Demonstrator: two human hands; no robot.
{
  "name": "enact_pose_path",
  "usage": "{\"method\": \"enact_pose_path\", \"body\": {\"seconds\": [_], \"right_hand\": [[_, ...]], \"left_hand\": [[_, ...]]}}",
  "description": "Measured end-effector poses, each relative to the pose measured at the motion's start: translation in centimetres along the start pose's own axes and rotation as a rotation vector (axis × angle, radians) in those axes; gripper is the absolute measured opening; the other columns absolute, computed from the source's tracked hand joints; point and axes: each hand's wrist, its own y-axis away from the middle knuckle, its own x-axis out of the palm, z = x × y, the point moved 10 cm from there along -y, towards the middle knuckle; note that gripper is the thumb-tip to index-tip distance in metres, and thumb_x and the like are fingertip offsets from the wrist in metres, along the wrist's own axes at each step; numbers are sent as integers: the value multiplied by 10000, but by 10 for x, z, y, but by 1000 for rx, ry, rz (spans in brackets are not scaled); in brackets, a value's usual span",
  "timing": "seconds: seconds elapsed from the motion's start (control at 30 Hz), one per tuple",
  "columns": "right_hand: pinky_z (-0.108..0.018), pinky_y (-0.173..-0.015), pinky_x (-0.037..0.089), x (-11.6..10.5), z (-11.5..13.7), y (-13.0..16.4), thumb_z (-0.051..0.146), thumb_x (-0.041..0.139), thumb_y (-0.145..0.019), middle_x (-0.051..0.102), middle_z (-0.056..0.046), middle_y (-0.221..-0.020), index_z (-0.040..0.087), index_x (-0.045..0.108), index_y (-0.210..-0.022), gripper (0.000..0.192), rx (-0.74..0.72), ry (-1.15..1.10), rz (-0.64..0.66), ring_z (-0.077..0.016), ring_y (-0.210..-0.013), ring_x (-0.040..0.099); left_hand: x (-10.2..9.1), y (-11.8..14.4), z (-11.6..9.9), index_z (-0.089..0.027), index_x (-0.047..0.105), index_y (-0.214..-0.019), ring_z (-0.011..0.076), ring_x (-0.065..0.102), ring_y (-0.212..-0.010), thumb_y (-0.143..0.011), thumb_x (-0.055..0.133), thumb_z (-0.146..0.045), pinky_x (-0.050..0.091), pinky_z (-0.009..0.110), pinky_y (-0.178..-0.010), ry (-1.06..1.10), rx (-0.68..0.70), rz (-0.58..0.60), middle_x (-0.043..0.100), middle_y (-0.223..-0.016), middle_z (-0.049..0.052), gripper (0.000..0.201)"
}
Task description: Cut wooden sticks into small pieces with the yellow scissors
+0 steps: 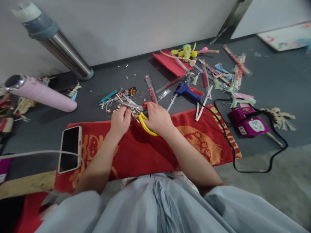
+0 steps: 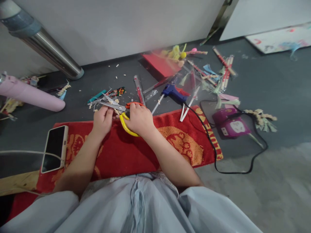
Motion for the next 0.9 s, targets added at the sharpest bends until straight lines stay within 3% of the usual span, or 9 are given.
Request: {"method": "enact_pose_path", "body": {"seconds": [0.3, 0.57, 0.73, 0.9], "right_hand": [[-332, -696, 458, -1, 1, 1, 715, 280, -845, 683, -107, -1025, 166, 566, -1098, 669, 34, 33, 11, -270, -878, 656], [-331, -718, 451, -1, 0, 1, 732, 272, -836, 675, -139, -1012, 144, 561, -1085, 700, 26, 31, 7, -265, -899, 647], [-351, -809, 437, -7, 3, 2, 737, 293, -823, 647, -157, -1073, 107, 540, -1097, 730, -37, 38, -64, -284, -981, 609], [-349, -841, 418, -9, 5, 1, 709, 314, -832, 643, -152, -1070, 118, 550, -1069, 679, -85, 24, -77, -274, -981, 598]], "left_hand": [[-13, 0, 6, -197, 550, -797, 114, 511, -513, -926, 303, -436, 344, 239, -518, -22, -76, -57, 541, -570, -6, 367], [-12, -3, 4, -202, 527, -723, 118, 480, -500, -895, 348, -363, 333, 253, -518, -22, -79, -9, 520, -547, -6, 296], [-13, -6, -7, -196, 485, -626, 110, 453, -473, -885, 362, -379, 315, 251, -505, -25, 50, 3, 492, -510, -10, 340], [-20, -5, -18, -179, 545, -674, 113, 465, -486, -880, 372, -348, 323, 243, -513, -61, 149, -29, 516, -529, -6, 318]]}}
